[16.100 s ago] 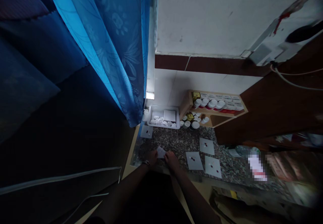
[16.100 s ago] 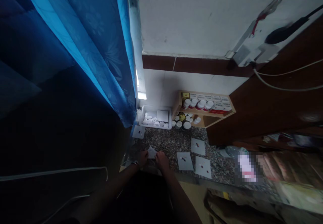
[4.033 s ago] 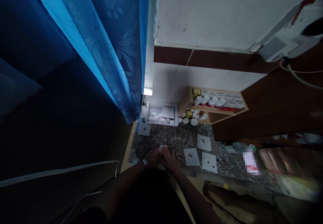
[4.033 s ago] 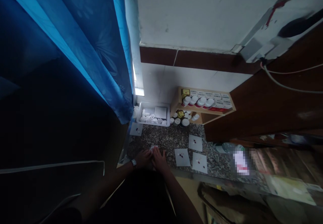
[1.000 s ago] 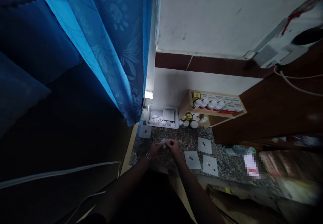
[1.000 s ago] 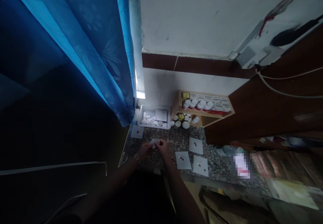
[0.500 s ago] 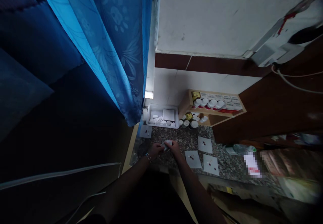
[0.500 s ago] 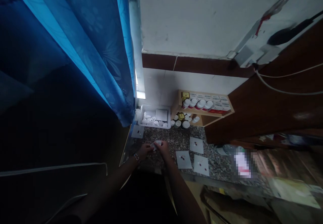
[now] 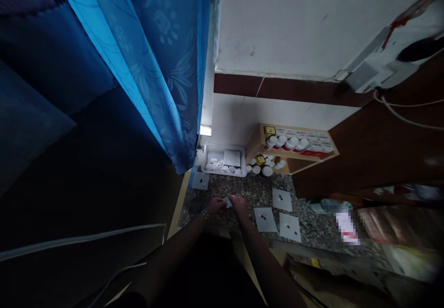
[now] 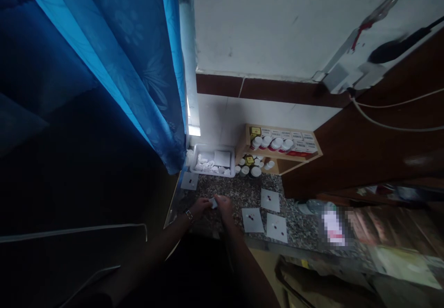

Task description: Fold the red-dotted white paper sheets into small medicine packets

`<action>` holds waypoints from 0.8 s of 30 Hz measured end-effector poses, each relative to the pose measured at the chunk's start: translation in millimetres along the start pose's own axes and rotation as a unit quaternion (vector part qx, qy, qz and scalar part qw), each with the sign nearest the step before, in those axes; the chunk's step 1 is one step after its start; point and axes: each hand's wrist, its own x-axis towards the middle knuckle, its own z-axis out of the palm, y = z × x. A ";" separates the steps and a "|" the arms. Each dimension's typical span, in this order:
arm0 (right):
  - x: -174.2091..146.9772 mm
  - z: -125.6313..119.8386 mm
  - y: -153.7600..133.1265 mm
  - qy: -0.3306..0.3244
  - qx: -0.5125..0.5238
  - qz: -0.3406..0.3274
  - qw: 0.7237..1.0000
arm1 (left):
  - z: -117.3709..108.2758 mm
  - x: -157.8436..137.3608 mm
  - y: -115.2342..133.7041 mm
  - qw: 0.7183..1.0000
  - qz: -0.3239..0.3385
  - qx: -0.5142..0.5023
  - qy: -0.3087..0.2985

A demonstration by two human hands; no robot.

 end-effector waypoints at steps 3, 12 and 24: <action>-2.9 0.5 -4.3 0.038 -0.009 -0.007 0.999 | 4.8 5.0 -1.1 0.996 0.064 0.021 0.065; -8.7 1.2 -6.3 0.114 -0.027 -0.049 0.992 | 21.2 10.6 -4.0 0.991 0.087 -0.065 0.082; -10.4 -30.6 -36.6 -0.070 -0.237 -0.241 0.939 | 21.9 4.6 5.7 0.993 0.076 -0.053 0.074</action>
